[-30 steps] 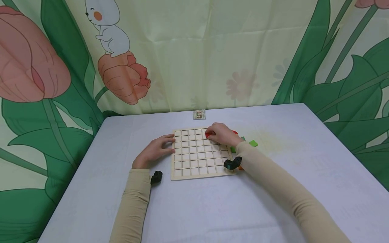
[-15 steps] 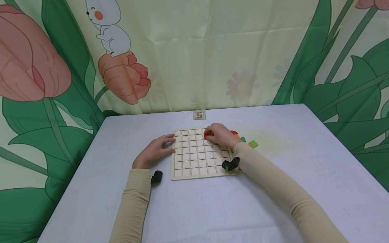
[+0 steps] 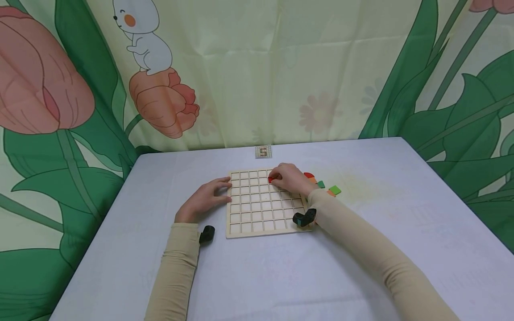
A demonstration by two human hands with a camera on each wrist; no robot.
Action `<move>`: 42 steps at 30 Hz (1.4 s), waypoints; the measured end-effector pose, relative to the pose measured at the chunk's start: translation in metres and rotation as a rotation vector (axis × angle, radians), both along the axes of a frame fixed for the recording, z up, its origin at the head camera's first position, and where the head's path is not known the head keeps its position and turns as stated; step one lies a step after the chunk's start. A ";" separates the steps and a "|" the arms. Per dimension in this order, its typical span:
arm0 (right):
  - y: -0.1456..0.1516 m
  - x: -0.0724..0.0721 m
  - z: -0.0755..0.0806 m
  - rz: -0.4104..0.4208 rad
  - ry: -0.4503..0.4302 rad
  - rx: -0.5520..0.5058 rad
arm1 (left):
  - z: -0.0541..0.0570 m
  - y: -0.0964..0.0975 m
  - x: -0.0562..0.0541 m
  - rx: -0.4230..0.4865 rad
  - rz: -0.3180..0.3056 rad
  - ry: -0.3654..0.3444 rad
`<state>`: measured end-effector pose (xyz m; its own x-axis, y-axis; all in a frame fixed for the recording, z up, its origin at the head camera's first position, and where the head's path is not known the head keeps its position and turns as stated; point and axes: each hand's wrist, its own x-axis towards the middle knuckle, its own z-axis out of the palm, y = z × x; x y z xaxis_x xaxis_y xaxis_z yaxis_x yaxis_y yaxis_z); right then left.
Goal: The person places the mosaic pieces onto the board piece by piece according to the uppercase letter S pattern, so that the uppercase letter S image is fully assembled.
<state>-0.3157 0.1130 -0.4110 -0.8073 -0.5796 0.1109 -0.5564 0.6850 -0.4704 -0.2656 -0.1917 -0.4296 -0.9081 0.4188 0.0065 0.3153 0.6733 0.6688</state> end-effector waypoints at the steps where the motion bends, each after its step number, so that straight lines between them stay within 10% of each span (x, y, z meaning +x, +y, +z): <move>1: 0.000 0.000 0.000 -0.001 0.002 -0.001 | 0.000 0.000 0.000 0.003 0.000 0.001; 23: 0.013 0.003 -0.003 -0.059 -0.023 -0.056 | -0.002 0.000 -0.002 0.013 -0.007 0.003; 42: 0.121 0.000 -0.006 -0.397 -0.247 -0.046 | -0.005 -0.004 -0.007 0.003 -0.004 0.013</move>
<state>-0.3153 0.2343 -0.4169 -0.9710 -0.2200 -0.0937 -0.1236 0.7973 -0.5908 -0.2722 -0.1960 -0.4348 -0.9064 0.4219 0.0196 0.3264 0.6702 0.6666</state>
